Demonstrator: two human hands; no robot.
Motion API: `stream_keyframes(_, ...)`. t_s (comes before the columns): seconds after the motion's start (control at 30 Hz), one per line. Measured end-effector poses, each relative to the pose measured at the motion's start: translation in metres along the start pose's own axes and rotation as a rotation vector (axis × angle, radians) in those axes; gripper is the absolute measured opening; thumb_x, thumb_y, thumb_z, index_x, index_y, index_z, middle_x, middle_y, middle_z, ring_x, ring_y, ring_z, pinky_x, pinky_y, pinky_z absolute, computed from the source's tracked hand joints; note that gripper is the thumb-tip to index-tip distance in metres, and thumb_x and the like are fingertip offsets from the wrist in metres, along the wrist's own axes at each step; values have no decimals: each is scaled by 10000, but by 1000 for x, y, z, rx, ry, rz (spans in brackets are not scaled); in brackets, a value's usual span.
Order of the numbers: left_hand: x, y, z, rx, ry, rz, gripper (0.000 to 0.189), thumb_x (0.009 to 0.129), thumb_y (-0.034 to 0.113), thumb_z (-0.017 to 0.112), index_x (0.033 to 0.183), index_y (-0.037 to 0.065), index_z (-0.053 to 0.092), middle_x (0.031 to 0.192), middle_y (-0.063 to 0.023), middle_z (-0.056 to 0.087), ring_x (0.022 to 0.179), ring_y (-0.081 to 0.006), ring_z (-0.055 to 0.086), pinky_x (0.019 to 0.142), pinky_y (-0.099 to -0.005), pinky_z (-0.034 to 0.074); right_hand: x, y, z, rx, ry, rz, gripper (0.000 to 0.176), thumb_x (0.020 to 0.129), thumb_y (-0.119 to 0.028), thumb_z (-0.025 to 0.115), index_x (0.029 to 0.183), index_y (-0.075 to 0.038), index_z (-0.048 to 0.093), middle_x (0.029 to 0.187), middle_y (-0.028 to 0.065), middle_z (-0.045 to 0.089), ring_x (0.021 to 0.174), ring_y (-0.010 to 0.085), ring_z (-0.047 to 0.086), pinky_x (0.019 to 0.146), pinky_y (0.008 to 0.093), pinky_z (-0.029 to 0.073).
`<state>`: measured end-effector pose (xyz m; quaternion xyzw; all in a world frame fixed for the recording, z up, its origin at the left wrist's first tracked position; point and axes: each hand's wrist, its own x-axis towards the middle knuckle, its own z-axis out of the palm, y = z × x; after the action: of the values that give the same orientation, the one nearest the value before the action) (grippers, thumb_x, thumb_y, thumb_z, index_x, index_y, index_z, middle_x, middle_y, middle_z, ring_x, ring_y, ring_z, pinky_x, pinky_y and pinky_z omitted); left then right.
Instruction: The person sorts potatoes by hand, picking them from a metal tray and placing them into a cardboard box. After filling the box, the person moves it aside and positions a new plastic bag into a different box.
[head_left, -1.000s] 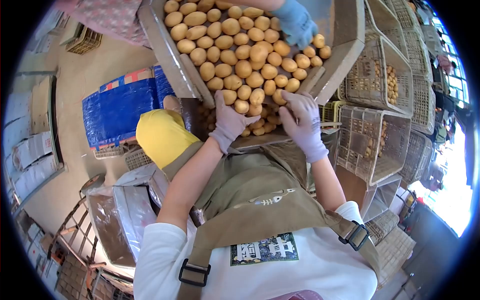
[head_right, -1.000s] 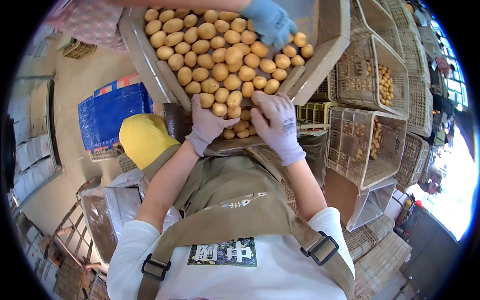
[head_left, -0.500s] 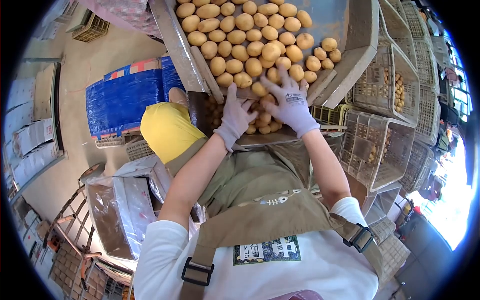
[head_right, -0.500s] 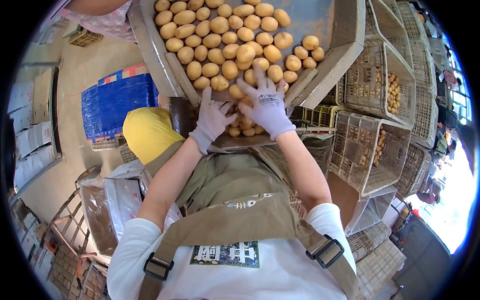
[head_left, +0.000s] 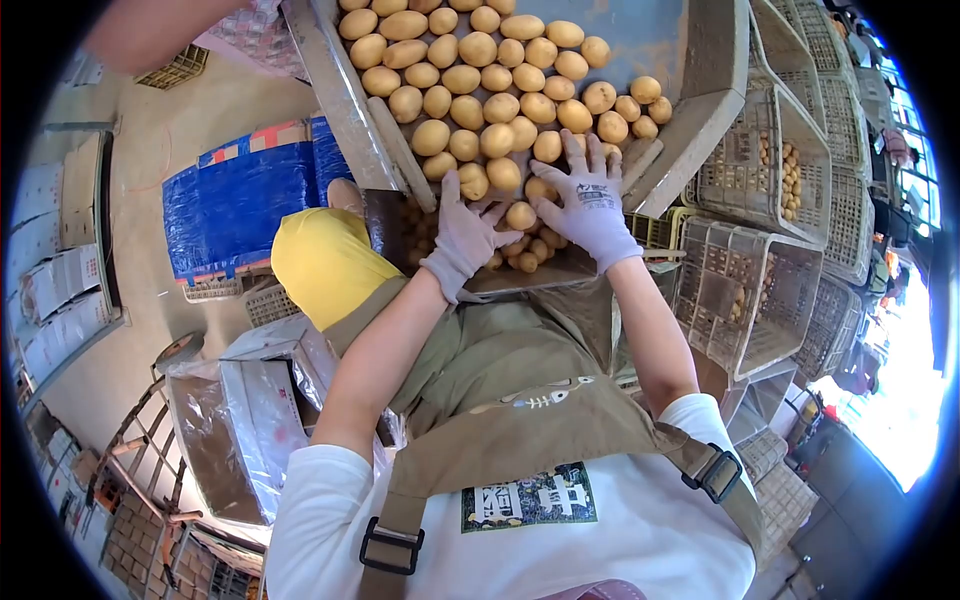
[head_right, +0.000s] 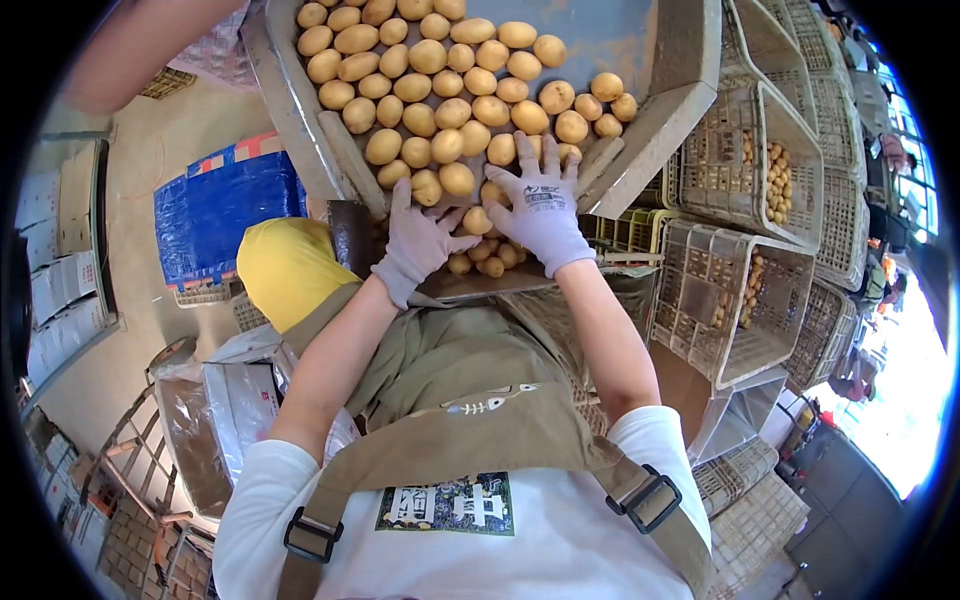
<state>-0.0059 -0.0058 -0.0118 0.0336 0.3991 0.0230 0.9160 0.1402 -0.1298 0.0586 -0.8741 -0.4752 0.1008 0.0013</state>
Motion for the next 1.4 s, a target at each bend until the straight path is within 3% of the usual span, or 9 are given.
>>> stream_keyframes(0.17,-2,1,-1,71,-154,-21,675,992,623,409,1488,167,409,1532,-101,433,1404,-339,430,1050,-700,384,28,1,-5,642,376,175,493,858,-488,662,1321,-318,647,1533,175,438,1429,481,319,1131,700,181)
stream_keyframes(0.23,-3,-1,-4,56,-185,-19,722,983,649,414,1516,165,369,1575,-106,384,1428,-353,403,1070,-678,378,21,-11,14,116,150,34,585,872,-545,635,1418,-347,563,1576,181,382,1469,513,211,1136,706,137)
stream_keyframes(0.47,1,0,-3,-126,-257,-39,881,911,762,442,1548,167,318,1587,-118,346,1427,-370,393,1092,-652,376,3,-7,11,114,11,-31,645,867,-518,641,1482,-392,492,1615,193,316,1503,524,93,1187,637,81)
stream_keyframes(0.63,3,-1,-8,-9,-210,-16,762,967,648,470,1542,170,324,1551,-114,385,1406,-348,420,1070,-641,408,13,6,-12,468,-34,73,586,874,-466,661,1430,-305,570,1560,194,404,1435,463,330,1179,612,191)
stream_keyframes(0.77,23,-17,-37,294,-208,198,666,1008,552,479,1543,189,321,1539,-84,389,1414,-328,400,1080,-658,375,10,6,-8,-86,399,-58,450,840,-283,743,1260,-130,687,1360,207,584,1189,392,594,988,432,503)
stream_keyframes(0.9,-4,-1,0,-126,-6,57,813,945,719,433,1556,201,296,1578,-36,326,1454,-286,329,1146,-700,191,25,6,-20,507,140,225,614,845,-462,702,1408,-243,592,1549,222,410,1392,399,433,1158,621,242)
stream_keyframes(1.03,-1,0,4,-139,-48,40,851,907,783,388,1527,201,340,1551,-50,387,1425,-280,387,1136,-687,232,19,-16,5,109,-37,78,689,826,-555,665,1477,-431,478,1654,267,143,1480,562,167,1160,722,46)
stream_keyframes(1.3,3,2,-5,-77,-154,-11,774,942,716,370,1511,192,385,1532,-111,434,1384,-354,441,1089,-640,357,5,-13,-1,215,-159,56,619,827,-527,697,1424,-451,551,1683,198,114,1467,582,185,1206,624,127)
stream_keyframes(1.4,-5,2,3,-132,-176,-5,806,933,751,360,1518,196,370,1546,-111,409,1398,-345,416,1078,-658,368,8,-14,0,288,52,27,552,847,-469,682,1381,-347,613,1579,226,349,1422,456,354,1173,614,189)
